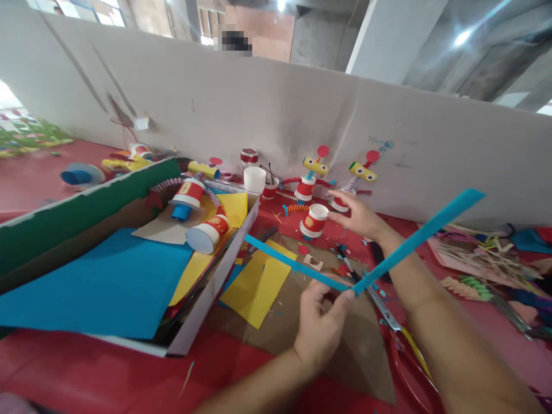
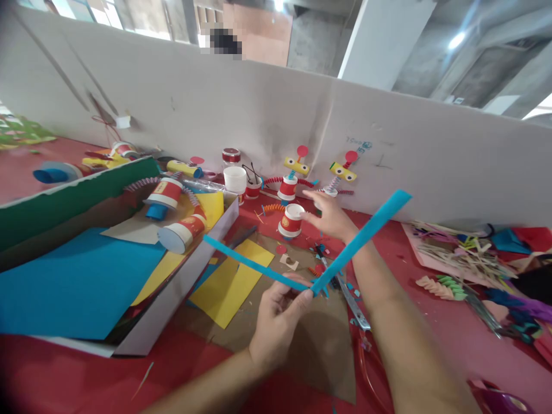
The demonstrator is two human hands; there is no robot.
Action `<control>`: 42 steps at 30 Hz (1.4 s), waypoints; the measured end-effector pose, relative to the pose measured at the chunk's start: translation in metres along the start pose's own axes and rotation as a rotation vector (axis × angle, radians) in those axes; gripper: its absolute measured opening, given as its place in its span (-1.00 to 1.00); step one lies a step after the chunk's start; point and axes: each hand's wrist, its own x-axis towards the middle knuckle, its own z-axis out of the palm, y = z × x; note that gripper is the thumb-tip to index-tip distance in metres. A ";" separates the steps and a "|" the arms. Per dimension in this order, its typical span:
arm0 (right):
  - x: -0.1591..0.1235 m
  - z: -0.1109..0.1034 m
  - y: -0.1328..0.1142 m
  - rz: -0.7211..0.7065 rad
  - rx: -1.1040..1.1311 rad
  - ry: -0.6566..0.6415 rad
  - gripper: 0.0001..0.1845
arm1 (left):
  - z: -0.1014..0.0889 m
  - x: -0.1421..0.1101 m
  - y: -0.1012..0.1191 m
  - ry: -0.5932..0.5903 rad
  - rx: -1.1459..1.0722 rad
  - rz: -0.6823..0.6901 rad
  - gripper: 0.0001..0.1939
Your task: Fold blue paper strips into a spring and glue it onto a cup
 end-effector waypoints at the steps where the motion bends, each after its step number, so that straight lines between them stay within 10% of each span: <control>1: -0.013 -0.004 -0.004 0.052 0.035 0.127 -0.51 | -0.001 0.002 0.000 0.022 -0.028 -0.032 -0.86; 5: -0.085 0.003 -0.035 0.440 0.386 0.498 -0.71 | -0.004 0.010 -0.003 0.127 -0.036 -0.135 -0.84; 8: -0.134 0.026 -0.065 0.537 0.658 0.115 -0.69 | -0.005 0.012 -0.006 0.139 -0.058 -0.144 -0.84; 11: -0.159 0.043 -0.081 0.565 0.734 0.087 -0.68 | -0.002 0.012 -0.009 0.094 -0.099 -0.167 -0.83; 17: -0.165 0.048 -0.071 0.630 0.683 0.166 -0.74 | -0.001 0.013 -0.012 0.105 -0.013 -0.194 -0.81; 28: -0.168 0.039 -0.072 0.323 0.264 0.311 -0.85 | -0.009 0.018 -0.015 -0.019 0.077 -0.201 -0.83; 42: -0.170 0.036 -0.084 0.520 0.570 0.390 -0.83 | 0.004 0.008 0.002 -0.221 0.107 -0.052 -0.83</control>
